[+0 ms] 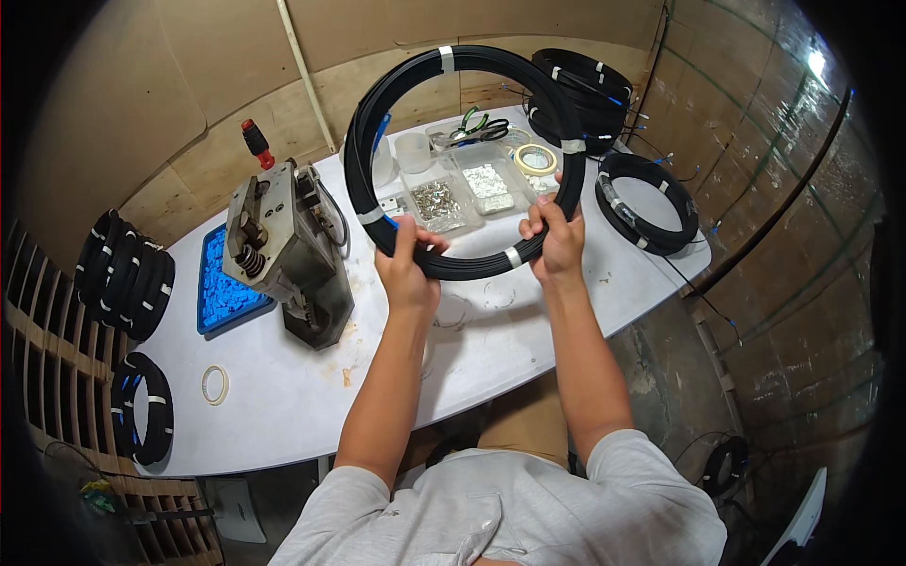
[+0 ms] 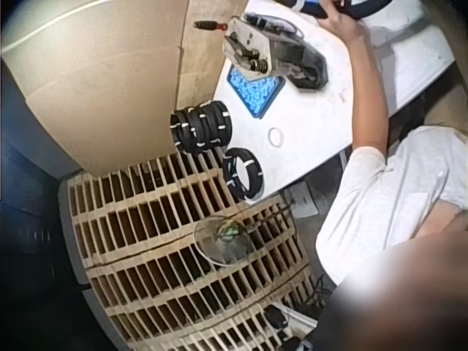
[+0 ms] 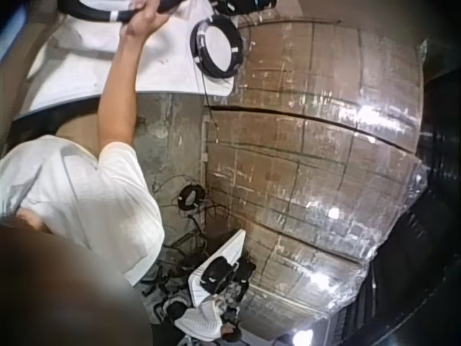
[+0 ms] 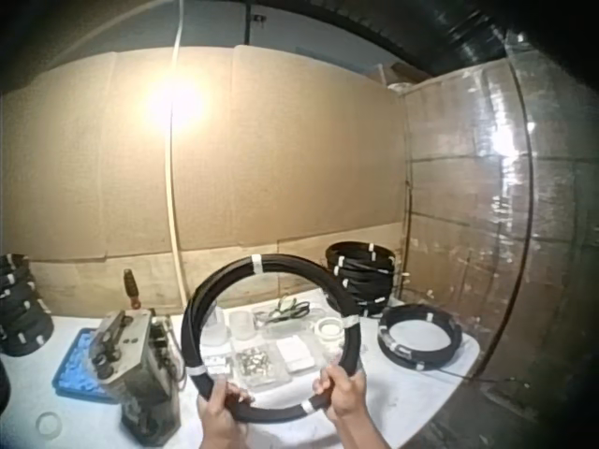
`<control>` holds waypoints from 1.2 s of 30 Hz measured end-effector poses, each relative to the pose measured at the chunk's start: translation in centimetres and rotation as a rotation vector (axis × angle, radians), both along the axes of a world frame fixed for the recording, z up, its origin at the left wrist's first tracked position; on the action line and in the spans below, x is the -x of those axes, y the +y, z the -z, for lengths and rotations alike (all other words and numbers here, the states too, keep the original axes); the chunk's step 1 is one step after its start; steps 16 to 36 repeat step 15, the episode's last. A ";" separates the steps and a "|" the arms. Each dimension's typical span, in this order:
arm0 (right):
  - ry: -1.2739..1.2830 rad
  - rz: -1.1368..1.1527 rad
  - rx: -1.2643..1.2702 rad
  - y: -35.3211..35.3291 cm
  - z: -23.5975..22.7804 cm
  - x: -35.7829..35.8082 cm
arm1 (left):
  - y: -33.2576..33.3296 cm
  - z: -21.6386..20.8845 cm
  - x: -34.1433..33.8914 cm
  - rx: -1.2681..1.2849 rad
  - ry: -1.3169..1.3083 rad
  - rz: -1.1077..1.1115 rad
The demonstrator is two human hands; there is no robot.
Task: Tape a coiled black cable at multiple points to secure its shape.
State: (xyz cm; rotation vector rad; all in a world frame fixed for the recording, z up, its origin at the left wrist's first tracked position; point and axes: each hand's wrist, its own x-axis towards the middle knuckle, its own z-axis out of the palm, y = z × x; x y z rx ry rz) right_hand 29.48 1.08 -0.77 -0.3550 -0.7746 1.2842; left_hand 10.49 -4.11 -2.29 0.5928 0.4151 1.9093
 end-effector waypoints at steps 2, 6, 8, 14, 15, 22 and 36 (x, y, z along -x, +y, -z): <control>0.017 -0.047 -0.130 0.4 1.4 0.2 | 0.5 -1.6 0.5 0.129 0.114 -0.175; -0.156 -0.091 -0.253 1.6 2.3 -1.6 | -0.2 -3.1 2.5 0.136 0.128 -0.113; -0.163 -0.224 -0.165 3.7 0.7 -3.7 | -0.5 -3.5 3.5 0.138 0.167 -0.105; -0.567 -0.248 -0.019 6.7 -5.5 -6.8 | -0.1 -4.1 5.3 0.225 0.317 0.023; -0.687 -0.204 -0.009 6.8 -5.6 -6.9 | 0.0 -4.2 5.3 0.221 0.316 0.023; -0.687 -0.204 -0.009 6.8 -5.6 -6.9 | 0.0 -4.2 5.3 0.221 0.316 0.023; -0.687 -0.204 -0.009 6.8 -5.6 -6.9 | 0.0 -4.2 5.3 0.221 0.316 0.023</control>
